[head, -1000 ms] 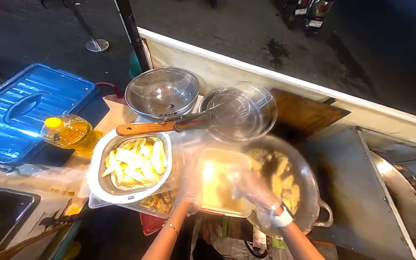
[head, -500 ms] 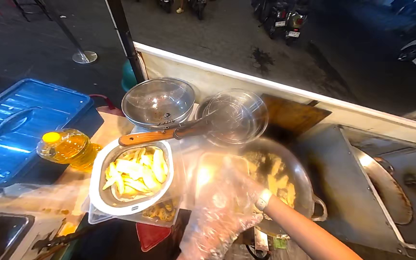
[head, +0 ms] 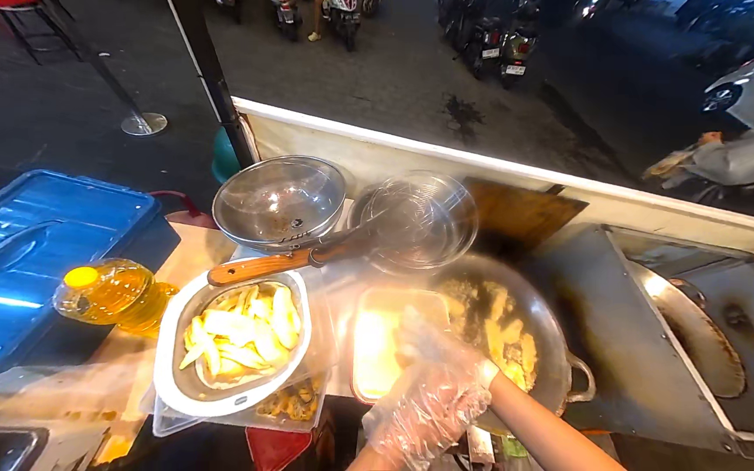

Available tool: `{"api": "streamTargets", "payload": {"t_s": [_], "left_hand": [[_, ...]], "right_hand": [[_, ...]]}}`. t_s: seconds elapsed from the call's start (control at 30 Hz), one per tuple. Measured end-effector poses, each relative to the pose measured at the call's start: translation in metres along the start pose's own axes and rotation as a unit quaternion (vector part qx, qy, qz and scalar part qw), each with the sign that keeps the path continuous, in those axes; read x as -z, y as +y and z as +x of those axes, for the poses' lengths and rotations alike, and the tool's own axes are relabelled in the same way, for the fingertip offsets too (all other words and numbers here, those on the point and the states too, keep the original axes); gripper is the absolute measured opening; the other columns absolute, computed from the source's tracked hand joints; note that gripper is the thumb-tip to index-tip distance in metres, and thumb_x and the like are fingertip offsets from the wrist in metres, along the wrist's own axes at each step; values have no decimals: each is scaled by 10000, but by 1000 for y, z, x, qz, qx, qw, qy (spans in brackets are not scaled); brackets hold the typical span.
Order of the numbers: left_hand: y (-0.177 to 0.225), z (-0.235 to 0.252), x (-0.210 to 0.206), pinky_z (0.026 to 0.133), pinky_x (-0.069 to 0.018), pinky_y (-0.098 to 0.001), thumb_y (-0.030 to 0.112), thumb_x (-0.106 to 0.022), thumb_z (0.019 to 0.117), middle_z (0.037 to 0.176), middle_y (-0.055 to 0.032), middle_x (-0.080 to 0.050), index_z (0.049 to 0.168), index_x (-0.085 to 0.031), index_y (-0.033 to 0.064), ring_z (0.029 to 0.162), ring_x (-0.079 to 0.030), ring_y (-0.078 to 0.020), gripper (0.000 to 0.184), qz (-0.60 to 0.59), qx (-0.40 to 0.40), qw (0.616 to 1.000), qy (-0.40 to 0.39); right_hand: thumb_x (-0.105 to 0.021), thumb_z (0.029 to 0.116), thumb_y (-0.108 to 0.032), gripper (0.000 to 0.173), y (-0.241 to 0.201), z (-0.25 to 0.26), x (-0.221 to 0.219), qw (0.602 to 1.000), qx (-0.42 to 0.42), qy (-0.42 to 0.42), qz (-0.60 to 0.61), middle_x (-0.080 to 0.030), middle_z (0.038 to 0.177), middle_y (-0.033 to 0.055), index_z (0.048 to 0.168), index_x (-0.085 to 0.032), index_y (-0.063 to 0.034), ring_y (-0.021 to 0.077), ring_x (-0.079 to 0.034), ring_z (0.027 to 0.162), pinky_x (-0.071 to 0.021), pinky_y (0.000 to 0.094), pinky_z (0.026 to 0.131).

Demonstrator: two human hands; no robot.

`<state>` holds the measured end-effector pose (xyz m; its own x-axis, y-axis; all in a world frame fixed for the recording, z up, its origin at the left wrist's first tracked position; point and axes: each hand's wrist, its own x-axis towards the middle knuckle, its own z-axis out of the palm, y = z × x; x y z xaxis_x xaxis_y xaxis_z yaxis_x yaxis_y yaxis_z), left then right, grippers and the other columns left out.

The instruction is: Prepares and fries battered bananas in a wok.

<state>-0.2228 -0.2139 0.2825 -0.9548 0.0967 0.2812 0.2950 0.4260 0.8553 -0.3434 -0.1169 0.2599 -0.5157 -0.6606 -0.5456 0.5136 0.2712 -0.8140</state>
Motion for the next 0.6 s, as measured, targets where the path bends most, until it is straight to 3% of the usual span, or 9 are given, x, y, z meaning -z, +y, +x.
{"api": "streamTargets", "payload": {"t_s": [0.07,0.1,0.2,0.3,0.4,0.5,0.6], "left_hand": [[-6,-2,18,956,-549,-370,430,-585,1020,982,3,-758,979,-781,177,986,-697,-121,322,24,37,999,-24],[-12,-2,30,993,-535,-387,478,-577,1014,1021,-4,-756,982,-781,176,1029,-691,-138,365,57,70,995,-36],[-32,10,76,1065,-490,-474,562,-488,1008,1190,-30,-723,1142,-763,205,1171,-653,-212,470,170,213,962,-33],[-71,11,87,1119,-448,-493,484,-538,1013,1392,-27,-628,1343,-664,260,1323,-563,-234,418,238,288,923,94],[-98,12,76,1170,-389,-508,389,-636,972,1551,-96,-484,1525,-480,186,1429,-459,-287,610,220,344,907,106],[-98,5,66,1187,-371,-487,343,-610,988,1590,-136,-429,1590,-367,137,1447,-439,-308,681,199,382,900,70],[-94,-5,61,1176,-387,-486,272,-537,1028,1572,-171,-446,1587,-366,96,1427,-464,-332,610,164,400,897,91]], "right_hand": [[-410,1116,-327,441,-3,19,2,991,15,79,-104,-691,1240,114,1377,-571,-10,156,-676,1104,-559,333,984],[-461,1100,-295,403,-7,26,5,973,21,119,-198,-703,1194,131,1310,-624,7,171,-676,1084,-550,353,992],[-632,1007,-292,335,-25,30,8,881,24,170,-440,-715,1102,204,1119,-724,9,324,-676,1078,-516,520,1005],[-692,949,-277,302,-15,31,0,801,27,92,-591,-705,1123,205,1093,-729,-14,360,-664,1112,-518,554,1008],[-697,939,-228,333,7,37,-13,730,-14,-59,-681,-665,1244,244,1178,-693,3,417,-613,1218,-474,610,1046],[-682,950,-186,324,27,36,-20,672,-55,-163,-720,-650,1257,276,1195,-679,26,462,-589,1233,-445,651,1051],[-673,956,-168,302,12,38,-26,671,-58,-153,-724,-648,1232,292,1157,-672,58,468,-603,1205,-469,655,1014]]}}
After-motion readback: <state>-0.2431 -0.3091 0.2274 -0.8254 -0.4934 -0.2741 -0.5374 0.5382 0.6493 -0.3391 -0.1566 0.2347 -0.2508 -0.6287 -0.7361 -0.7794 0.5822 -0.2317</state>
